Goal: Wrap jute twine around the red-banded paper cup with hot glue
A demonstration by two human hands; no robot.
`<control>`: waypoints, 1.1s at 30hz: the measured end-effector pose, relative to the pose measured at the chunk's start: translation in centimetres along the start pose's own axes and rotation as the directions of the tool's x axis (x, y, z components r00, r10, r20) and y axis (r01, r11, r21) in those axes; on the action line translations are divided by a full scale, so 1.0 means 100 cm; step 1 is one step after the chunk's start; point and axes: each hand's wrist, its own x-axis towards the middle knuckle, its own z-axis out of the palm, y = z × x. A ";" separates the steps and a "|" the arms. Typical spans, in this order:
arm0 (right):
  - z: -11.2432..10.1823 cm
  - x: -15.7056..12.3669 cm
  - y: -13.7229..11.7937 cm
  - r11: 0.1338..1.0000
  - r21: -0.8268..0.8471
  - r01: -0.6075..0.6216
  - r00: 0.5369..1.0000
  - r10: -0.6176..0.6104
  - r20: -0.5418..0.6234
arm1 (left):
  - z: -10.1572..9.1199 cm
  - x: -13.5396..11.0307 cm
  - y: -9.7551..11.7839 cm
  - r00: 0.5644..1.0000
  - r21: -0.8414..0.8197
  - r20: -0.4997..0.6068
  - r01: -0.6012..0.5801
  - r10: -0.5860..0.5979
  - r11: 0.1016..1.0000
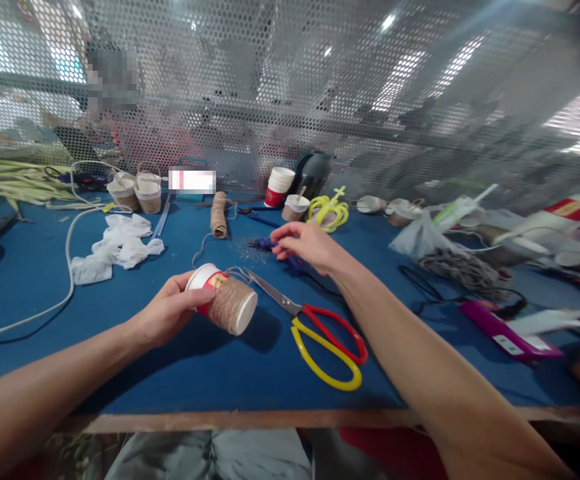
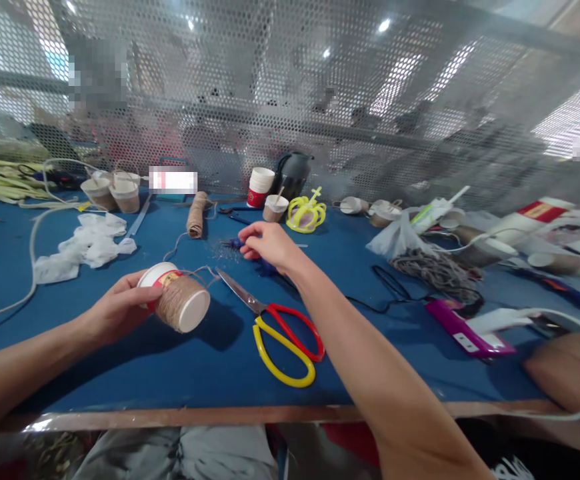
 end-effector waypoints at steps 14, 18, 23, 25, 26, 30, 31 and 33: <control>0.060 -0.009 -0.044 0.976 0.161 0.145 0.904 -0.197 0.380 | 0.009 -0.018 -0.001 0.922 0.291 0.333 0.098 -0.197 0.952; 0.090 -0.002 -0.089 0.874 0.297 0.385 0.741 -0.484 0.465 | 0.013 -0.020 -0.004 0.886 0.341 0.400 0.095 -0.236 0.935; 0.139 0.012 -0.082 0.964 -0.011 0.264 0.407 -0.101 0.908 | 0.010 -0.020 -0.006 0.913 0.348 0.370 0.033 -0.170 0.937; 0.145 0.018 -0.065 0.928 -0.202 0.312 0.507 0.017 0.862 | 0.009 -0.020 -0.005 0.946 0.336 0.307 -0.009 -0.101 0.942; 0.144 0.020 -0.058 0.916 -0.243 0.319 0.556 0.027 0.831 | 0.009 -0.020 -0.005 0.962 0.325 0.266 -0.033 -0.058 0.945; 0.112 0.019 -0.042 0.883 -0.352 0.309 0.776 -0.020 0.630 | 0.008 -0.015 -0.005 0.989 0.263 0.106 -0.126 0.101 0.956; 0.099 0.018 -0.040 0.870 -0.399 0.290 0.836 -0.028 0.547 | 0.007 -0.013 -0.006 0.989 0.243 0.075 -0.145 0.130 0.959; 0.070 0.016 -0.036 0.834 -0.504 0.227 0.933 -0.037 0.359 | 0.005 -0.009 -0.008 0.984 0.204 0.028 -0.178 0.176 0.963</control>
